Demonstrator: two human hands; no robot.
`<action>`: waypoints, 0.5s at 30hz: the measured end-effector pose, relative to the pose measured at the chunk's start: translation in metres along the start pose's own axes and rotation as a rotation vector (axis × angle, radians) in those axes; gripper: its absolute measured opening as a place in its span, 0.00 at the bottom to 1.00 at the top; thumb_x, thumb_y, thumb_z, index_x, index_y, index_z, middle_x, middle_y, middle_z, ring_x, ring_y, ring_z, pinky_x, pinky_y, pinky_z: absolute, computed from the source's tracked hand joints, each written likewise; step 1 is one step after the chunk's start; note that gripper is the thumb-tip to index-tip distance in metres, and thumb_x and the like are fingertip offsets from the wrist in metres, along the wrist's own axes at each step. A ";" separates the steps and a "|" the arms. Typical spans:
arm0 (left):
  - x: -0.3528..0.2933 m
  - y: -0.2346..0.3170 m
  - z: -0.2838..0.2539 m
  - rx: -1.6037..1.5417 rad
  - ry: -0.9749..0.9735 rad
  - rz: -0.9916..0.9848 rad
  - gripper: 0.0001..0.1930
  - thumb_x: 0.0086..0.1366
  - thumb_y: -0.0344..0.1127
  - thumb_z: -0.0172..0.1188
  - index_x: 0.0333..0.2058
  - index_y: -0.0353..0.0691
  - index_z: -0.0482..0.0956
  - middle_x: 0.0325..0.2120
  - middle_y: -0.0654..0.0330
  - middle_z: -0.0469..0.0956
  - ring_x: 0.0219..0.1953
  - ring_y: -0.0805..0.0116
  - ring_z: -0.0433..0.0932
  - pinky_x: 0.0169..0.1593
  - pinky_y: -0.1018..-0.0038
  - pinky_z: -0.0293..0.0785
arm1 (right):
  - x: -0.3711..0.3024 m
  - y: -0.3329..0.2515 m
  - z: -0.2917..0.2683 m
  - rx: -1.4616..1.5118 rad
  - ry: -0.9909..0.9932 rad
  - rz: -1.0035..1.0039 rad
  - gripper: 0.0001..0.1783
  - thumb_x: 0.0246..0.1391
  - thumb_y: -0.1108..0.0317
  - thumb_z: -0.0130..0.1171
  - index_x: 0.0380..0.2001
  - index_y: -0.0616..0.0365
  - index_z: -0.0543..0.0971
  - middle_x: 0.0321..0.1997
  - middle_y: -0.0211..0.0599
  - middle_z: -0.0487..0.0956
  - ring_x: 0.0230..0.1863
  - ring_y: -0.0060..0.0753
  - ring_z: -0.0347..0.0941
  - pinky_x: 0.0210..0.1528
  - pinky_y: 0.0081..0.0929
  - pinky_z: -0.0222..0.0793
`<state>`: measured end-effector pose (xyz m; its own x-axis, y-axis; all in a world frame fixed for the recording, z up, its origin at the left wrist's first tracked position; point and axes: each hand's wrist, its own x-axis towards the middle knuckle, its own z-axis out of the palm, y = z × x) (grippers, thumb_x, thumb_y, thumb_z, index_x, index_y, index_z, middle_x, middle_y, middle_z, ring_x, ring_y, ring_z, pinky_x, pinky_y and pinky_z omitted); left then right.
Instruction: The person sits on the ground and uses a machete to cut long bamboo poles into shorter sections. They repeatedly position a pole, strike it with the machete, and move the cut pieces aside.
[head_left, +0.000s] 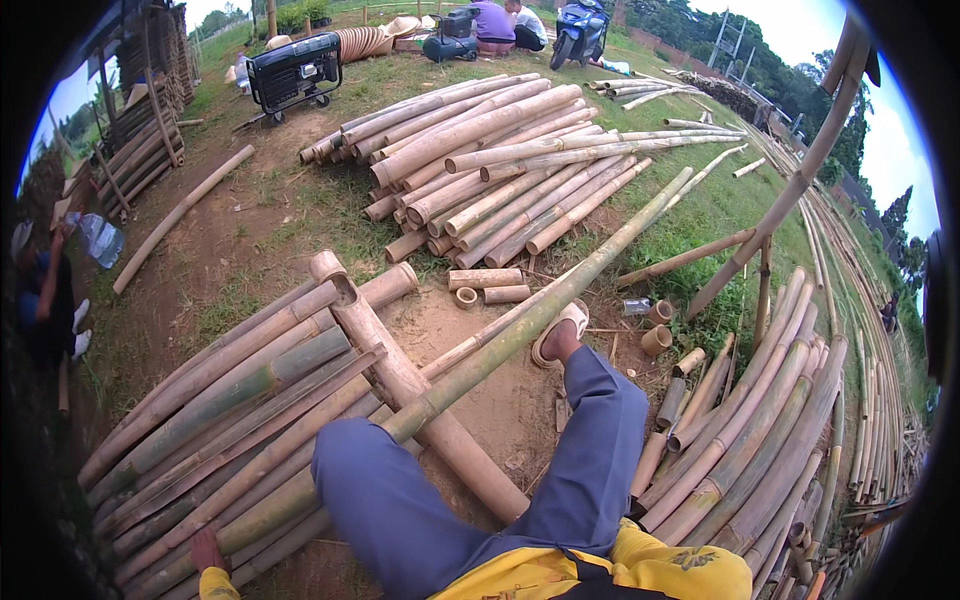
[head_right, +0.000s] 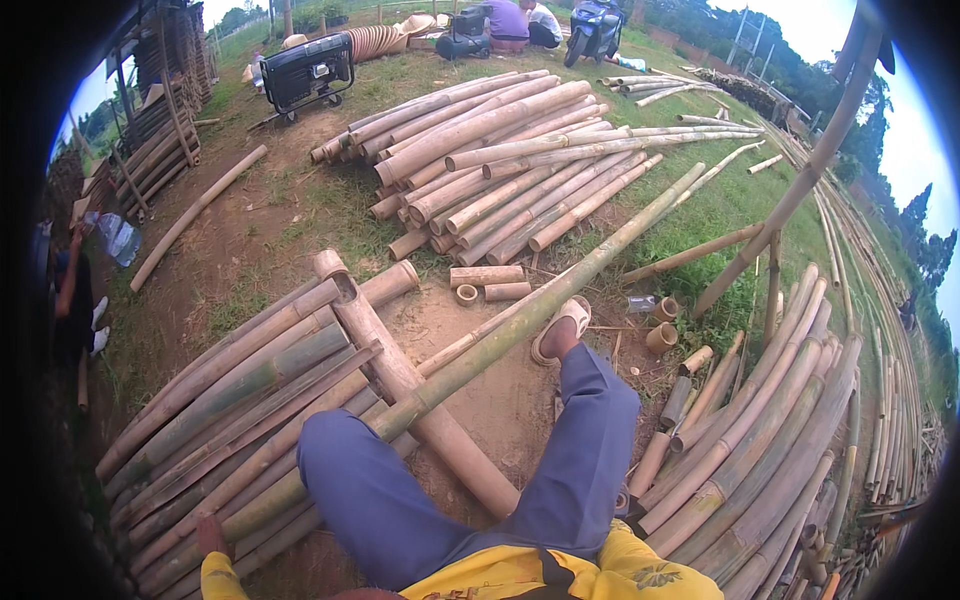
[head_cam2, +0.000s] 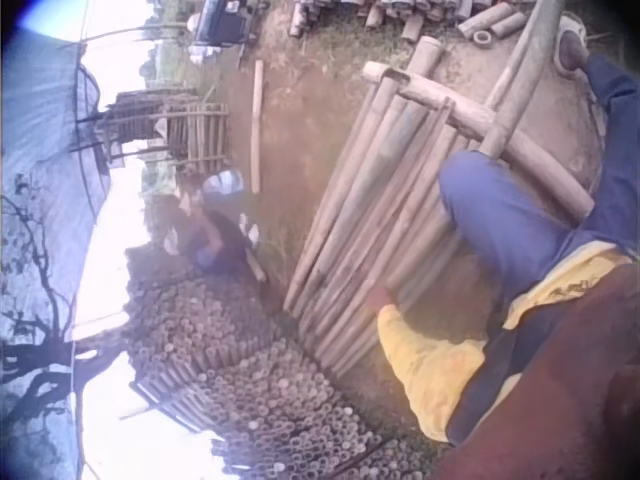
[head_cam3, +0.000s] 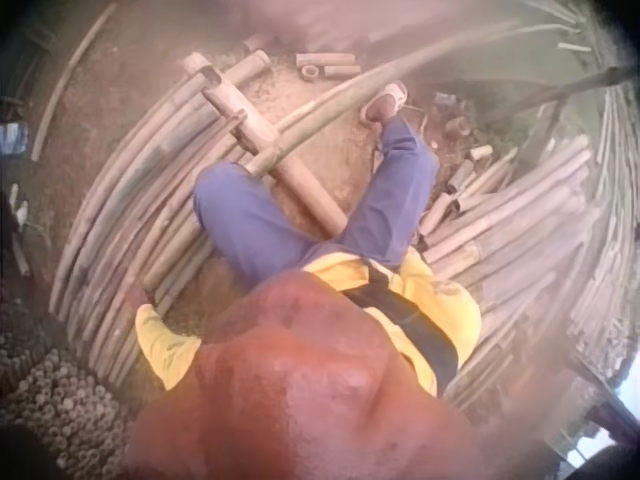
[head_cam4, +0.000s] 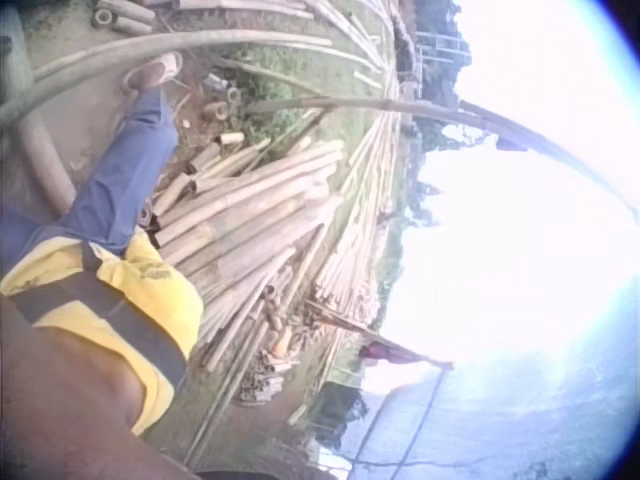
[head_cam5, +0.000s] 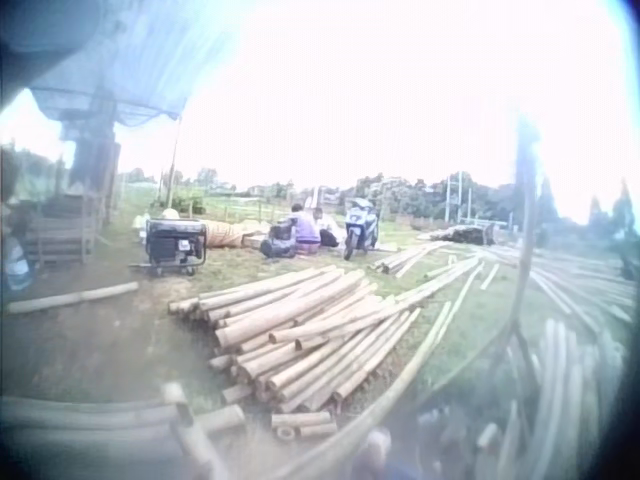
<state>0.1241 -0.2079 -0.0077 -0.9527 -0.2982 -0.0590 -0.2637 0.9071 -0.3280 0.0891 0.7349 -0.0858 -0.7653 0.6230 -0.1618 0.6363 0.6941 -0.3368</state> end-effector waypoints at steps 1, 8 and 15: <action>-0.001 0.002 0.013 -0.046 -0.045 -0.068 0.34 0.42 0.33 0.76 0.49 0.40 0.68 0.48 0.50 0.73 0.56 0.49 0.71 0.63 0.57 0.65 | 0.000 0.000 0.003 0.000 0.000 -0.008 0.21 0.54 0.61 0.68 0.48 0.63 0.81 0.42 0.57 0.84 0.45 0.53 0.82 0.49 0.42 0.74; 0.006 0.034 -0.026 -0.094 0.000 0.012 0.30 0.51 0.25 0.67 0.54 0.39 0.68 0.51 0.47 0.73 0.57 0.45 0.70 0.62 0.55 0.65 | -0.003 -0.013 0.012 0.011 -0.030 -0.044 0.21 0.54 0.62 0.67 0.48 0.62 0.81 0.42 0.56 0.84 0.45 0.50 0.83 0.49 0.41 0.75; 0.177 0.245 -0.183 -0.699 0.110 0.435 0.22 0.58 0.26 0.65 0.53 0.39 0.75 0.44 0.52 0.80 0.44 0.54 0.80 0.49 0.62 0.76 | -0.018 -0.012 0.008 0.062 -0.041 -0.016 0.20 0.55 0.62 0.67 0.48 0.62 0.81 0.42 0.55 0.84 0.45 0.48 0.83 0.49 0.39 0.75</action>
<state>-0.1371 0.0156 0.0746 -0.9911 0.1194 0.0591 0.1328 0.9209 0.3665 0.0948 0.7126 -0.0863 -0.7793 0.5960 -0.1934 0.6178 0.6792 -0.3963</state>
